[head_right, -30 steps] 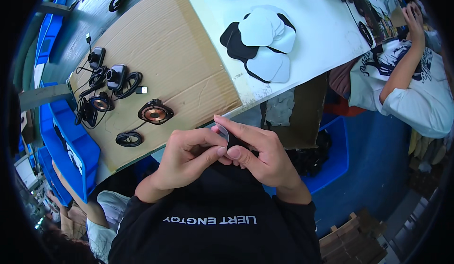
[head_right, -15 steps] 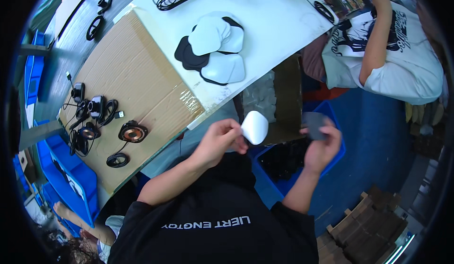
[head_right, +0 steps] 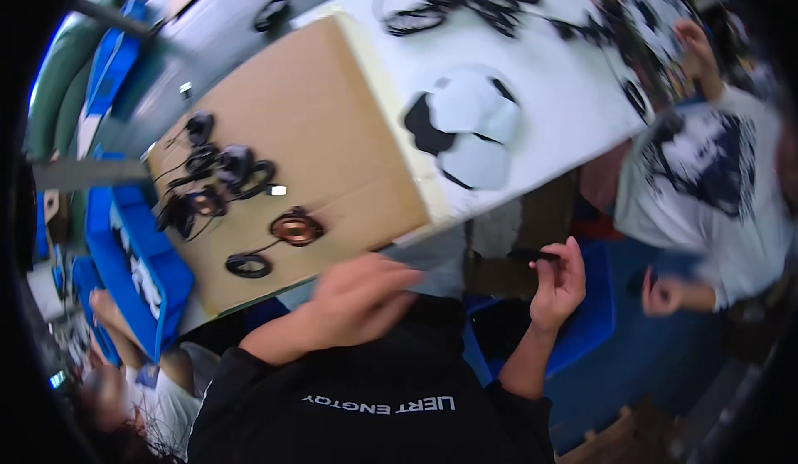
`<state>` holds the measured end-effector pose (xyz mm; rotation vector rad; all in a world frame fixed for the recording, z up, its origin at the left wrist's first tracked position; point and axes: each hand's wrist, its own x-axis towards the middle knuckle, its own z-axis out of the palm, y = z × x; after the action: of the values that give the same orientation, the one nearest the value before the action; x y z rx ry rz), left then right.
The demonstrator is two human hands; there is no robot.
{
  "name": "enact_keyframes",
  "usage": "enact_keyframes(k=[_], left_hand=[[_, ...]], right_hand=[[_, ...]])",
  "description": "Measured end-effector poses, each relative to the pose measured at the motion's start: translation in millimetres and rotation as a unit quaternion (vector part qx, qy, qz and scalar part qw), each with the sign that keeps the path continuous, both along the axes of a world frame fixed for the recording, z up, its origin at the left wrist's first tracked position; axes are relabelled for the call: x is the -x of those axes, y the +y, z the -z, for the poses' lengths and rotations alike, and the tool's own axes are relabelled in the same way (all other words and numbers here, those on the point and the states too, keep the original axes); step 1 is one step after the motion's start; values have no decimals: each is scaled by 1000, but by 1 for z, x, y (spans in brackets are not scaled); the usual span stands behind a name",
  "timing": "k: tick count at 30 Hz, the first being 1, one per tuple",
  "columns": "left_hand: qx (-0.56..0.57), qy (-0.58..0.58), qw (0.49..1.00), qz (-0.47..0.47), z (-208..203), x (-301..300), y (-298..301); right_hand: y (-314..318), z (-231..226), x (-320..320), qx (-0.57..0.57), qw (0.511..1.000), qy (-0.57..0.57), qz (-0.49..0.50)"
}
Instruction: Assembling speaker components on a factory production line.
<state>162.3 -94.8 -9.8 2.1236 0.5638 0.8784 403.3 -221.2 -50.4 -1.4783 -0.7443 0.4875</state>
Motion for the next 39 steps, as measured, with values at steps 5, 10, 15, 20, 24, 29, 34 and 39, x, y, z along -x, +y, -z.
enact_keyframes(k=[5,10,15,20,24,29,34,39], left_hand=[[-114,245,939,-212,-10,96,50],[142,185,963,-135,-3,123,69],[480,-75,873,-46,-30,145,101],[581,-172,795,-30,-33,164,98],[609,-225,760,-37,-27,160,94],[619,-245,745,-36,-19,159,96],[622,-213,753,-36,-18,162,97],[653,-240,718,-13,-13,160,95]], right_hand=[[90,-6,55,-72,978,40,-193],[180,-28,100,-152,913,59,-374],[257,-56,136,-185,849,83,-489],[292,-52,155,-169,802,147,-553],[292,-40,155,-136,788,199,-566],[285,-35,154,-125,794,207,-559],[294,-45,159,-172,799,134,-561],[289,-64,172,-149,818,88,-549]])
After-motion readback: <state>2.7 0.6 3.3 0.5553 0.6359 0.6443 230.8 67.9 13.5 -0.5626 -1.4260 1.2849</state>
